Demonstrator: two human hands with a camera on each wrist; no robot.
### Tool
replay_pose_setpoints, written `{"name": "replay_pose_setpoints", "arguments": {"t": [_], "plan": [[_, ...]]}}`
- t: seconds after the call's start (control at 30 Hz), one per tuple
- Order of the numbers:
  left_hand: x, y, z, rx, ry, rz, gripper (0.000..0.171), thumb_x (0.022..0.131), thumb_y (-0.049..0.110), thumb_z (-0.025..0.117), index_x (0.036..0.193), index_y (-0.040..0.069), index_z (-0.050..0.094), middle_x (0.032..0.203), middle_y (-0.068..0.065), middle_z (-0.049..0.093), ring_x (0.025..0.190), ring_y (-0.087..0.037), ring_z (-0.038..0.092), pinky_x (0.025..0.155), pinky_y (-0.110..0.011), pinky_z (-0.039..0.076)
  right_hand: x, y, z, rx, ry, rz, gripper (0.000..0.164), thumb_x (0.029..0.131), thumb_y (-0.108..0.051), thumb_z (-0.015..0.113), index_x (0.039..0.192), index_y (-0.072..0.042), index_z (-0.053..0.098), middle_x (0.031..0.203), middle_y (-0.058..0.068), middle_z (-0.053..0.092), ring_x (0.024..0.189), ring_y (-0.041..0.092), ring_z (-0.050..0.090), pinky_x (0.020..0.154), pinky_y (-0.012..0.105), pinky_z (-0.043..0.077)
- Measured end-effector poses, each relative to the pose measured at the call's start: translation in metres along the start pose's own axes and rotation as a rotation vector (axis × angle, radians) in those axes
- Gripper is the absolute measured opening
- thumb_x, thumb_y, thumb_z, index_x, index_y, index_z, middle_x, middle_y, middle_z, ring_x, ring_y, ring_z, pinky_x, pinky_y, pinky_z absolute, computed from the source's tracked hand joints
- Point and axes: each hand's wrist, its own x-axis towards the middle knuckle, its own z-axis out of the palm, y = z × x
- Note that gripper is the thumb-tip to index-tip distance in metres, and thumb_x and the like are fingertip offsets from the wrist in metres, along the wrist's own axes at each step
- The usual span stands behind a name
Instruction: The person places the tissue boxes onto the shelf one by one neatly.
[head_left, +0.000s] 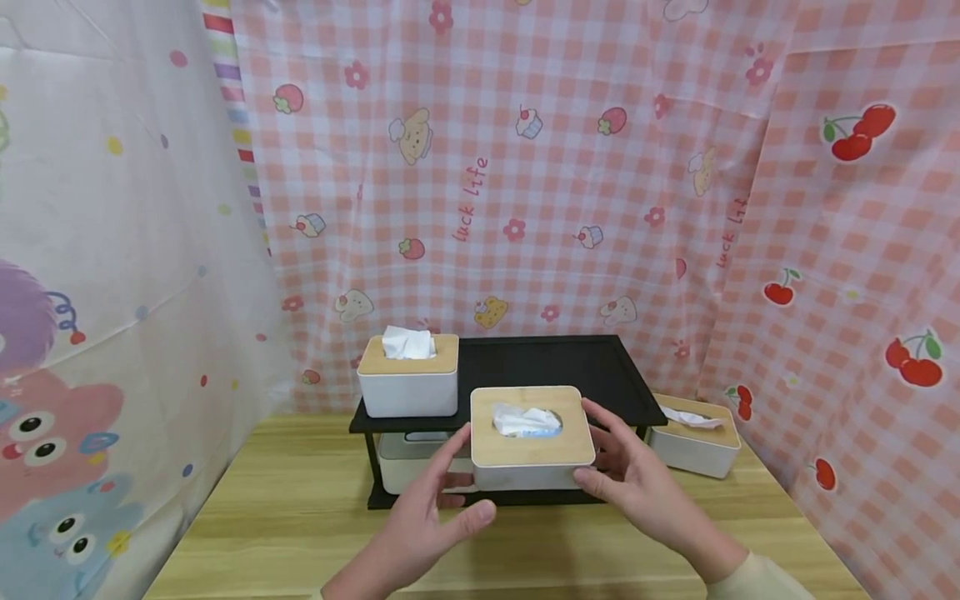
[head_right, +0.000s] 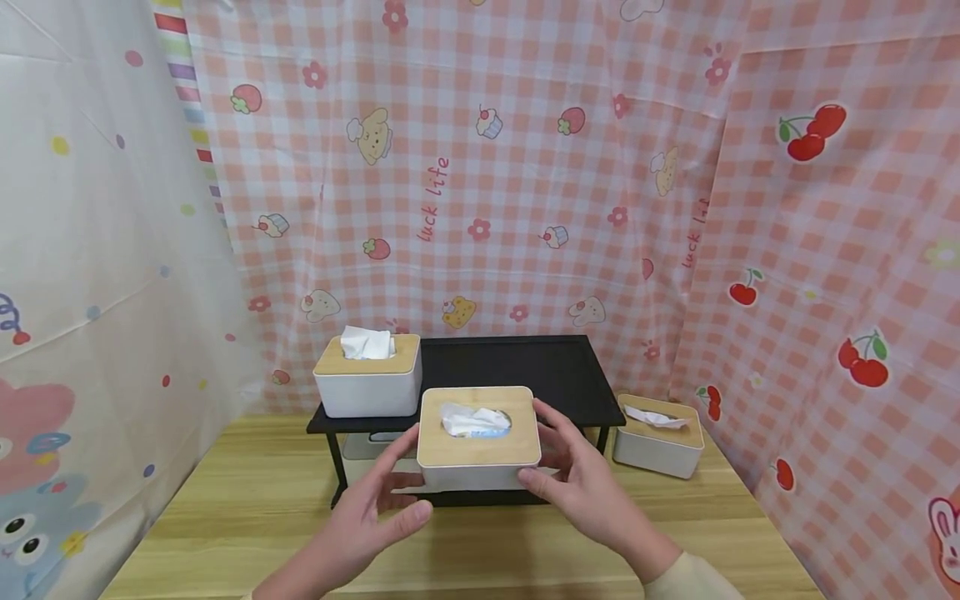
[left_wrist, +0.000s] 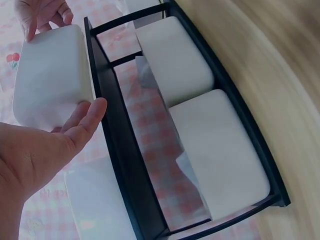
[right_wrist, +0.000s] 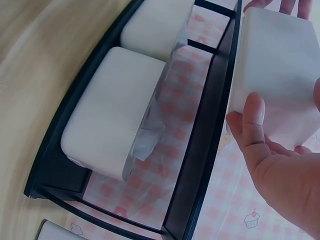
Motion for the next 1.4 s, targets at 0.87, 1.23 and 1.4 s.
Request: {"name": "replay_pose_setpoints", "arguments": {"t": [0.87,1.23,1.4], "plan": [[0.039,0.013,-0.013,0.016,-0.002,-0.021,0.084,0.103,0.04,0.071,0.171,0.026,0.025,0.172,-0.009,0.036,0.13,-0.03,0.061,0.098,-0.045,0.059,0.031,-0.014,-0.015,0.016,-0.016,0.063,0.084,0.106,-0.022,0.069,0.173,-0.018,0.017,0.167,0.031,0.039,0.123,0.031,0.071,0.086,0.032,0.063],[0.053,0.013,-0.014,0.01,0.034,-0.075,0.086,0.102,0.048,0.072,0.171,0.026,0.026,0.175,-0.009,0.032,0.13,-0.028,0.062,0.099,-0.049,0.059,0.047,-0.009,-0.01,-0.033,0.055,0.127,0.078,0.107,-0.027,0.068,0.172,-0.024,0.024,0.168,0.027,0.041,0.128,0.034,0.068,0.09,0.039,0.065],[0.054,0.012,-0.011,-0.013,0.051,-0.094,0.087,0.101,0.049,0.072,0.17,0.021,0.027,0.174,-0.011,0.033,0.131,-0.027,0.061,0.102,-0.047,0.058,0.051,-0.008,-0.009,-0.034,0.089,0.135,0.075,0.107,-0.027,0.068,0.171,-0.024,0.027,0.165,0.026,0.046,0.129,0.035,0.067,0.088,0.041,0.065]]}}
